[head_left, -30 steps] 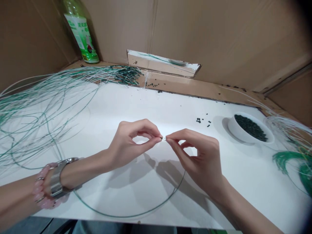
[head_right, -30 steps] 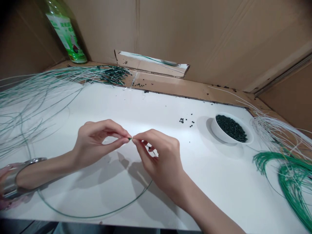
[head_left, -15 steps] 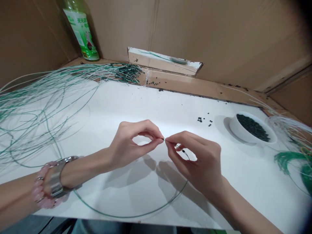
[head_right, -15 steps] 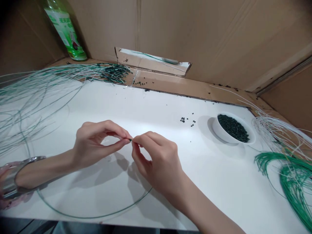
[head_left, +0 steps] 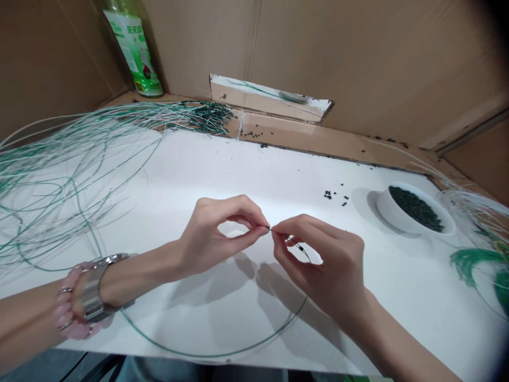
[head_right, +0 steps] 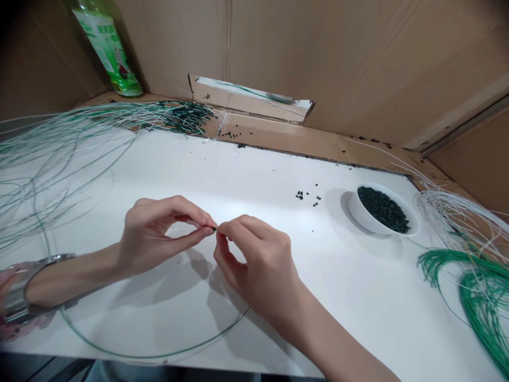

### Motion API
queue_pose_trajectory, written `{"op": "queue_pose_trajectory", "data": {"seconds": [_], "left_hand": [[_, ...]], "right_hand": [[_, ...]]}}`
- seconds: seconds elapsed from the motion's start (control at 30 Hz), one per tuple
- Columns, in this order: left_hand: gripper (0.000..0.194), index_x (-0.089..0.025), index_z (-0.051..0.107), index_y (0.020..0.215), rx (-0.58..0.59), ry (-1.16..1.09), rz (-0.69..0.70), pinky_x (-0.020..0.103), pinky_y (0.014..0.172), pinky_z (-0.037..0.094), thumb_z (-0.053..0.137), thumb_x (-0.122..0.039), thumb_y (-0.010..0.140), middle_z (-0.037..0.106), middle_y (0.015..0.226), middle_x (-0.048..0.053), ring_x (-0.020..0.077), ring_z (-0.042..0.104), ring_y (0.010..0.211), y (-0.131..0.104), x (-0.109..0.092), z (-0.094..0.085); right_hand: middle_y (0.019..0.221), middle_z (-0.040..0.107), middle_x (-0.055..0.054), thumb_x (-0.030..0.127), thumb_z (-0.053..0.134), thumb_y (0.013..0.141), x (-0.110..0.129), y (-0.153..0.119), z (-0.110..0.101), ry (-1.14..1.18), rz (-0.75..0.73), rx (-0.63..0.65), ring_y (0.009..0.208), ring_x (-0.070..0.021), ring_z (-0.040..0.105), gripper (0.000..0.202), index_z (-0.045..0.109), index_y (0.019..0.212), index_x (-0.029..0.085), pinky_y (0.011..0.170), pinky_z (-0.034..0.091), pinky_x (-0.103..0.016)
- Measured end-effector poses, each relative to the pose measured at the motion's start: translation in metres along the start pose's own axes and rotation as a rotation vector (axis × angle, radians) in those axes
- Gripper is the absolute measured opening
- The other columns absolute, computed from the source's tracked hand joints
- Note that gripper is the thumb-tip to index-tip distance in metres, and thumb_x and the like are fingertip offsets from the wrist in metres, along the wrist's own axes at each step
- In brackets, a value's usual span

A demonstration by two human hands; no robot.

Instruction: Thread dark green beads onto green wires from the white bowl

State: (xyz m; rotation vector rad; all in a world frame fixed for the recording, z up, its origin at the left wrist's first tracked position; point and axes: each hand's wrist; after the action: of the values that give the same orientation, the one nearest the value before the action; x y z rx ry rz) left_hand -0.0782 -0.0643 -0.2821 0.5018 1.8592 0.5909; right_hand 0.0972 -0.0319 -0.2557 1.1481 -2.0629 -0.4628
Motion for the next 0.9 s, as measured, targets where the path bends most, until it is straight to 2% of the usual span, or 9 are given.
{"op": "queue_pose_trajectory", "data": {"seconds": [0.33, 0.53, 0.63, 0.8, 0.9], "left_hand": [[0.018, -0.018, 0.06, 0.081, -0.01, 0.064, 0.057, 0.017, 0.067, 0.06, 0.067, -0.003, 0.073, 0.067, 0.074, -0.002, 0.009, 0.067, 0.068, 0.0011, 0.0027, -0.0007], [0.017, -0.018, 0.06, 0.081, 0.002, 0.114, 0.113, 0.014, 0.064, 0.059, 0.066, -0.004, 0.074, 0.069, 0.074, -0.002, 0.0086, 0.067, 0.066, 0.001, 0.0047, 0.0007], [0.017, -0.016, 0.061, 0.082, -0.011, 0.108, 0.136, 0.013, 0.066, 0.058, 0.067, -0.003, 0.073, 0.069, 0.075, -0.001, 0.0078, 0.067, 0.067, 0.0013, 0.0043, 0.0004], [0.016, -0.015, 0.061, 0.083, -0.036, 0.032, 0.037, 0.016, 0.069, 0.06, 0.067, -0.004, 0.073, 0.067, 0.076, -0.001, 0.0078, 0.066, 0.068, 0.0009, 0.0035, -0.0017], [0.017, -0.015, 0.061, 0.084, -0.037, -0.006, -0.012, 0.017, 0.069, 0.06, 0.068, -0.005, 0.073, 0.067, 0.077, -0.001, 0.0082, 0.066, 0.069, 0.0012, 0.0044, -0.0023]], "right_hand": [[0.064, 0.063, 0.0, 0.003, 0.058, 0.08, -0.0038, -0.0031, -0.0004, -0.027, -0.002, 0.006, 0.055, -0.006, 0.054, 0.012, 0.063, 0.076, 0.013, 0.051, 0.043, -0.017], [0.06, 0.062, 0.001, 0.004, 0.058, 0.08, -0.0059, -0.0044, 0.001, -0.053, 0.012, 0.037, 0.049, -0.0064, 0.05, 0.014, 0.063, 0.074, 0.015, 0.045, 0.04, -0.019], [0.063, 0.065, 0.001, 0.005, 0.06, 0.08, -0.0066, -0.0044, 0.0013, -0.014, 0.024, 0.028, 0.051, -0.007, 0.055, 0.012, 0.064, 0.078, 0.016, 0.047, 0.045, -0.018], [0.079, 0.071, 0.001, 0.008, 0.064, 0.079, -0.0056, -0.0031, 0.0001, 0.159, 0.12, -0.014, 0.064, -0.0059, 0.063, 0.013, 0.065, 0.087, 0.017, 0.063, 0.057, -0.015], [0.075, 0.069, 0.002, 0.007, 0.063, 0.078, -0.0052, -0.0026, -0.0009, 0.188, 0.164, 0.017, 0.062, -0.005, 0.06, 0.01, 0.065, 0.083, 0.015, 0.06, 0.056, -0.014]]}}
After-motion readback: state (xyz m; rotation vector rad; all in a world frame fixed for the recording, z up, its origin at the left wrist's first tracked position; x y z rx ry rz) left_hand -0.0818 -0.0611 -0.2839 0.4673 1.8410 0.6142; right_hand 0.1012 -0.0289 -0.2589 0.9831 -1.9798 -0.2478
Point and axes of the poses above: each hand's wrist, its own y-axis towards the middle knuckle, its own z-axis out of the palm, x = y × z
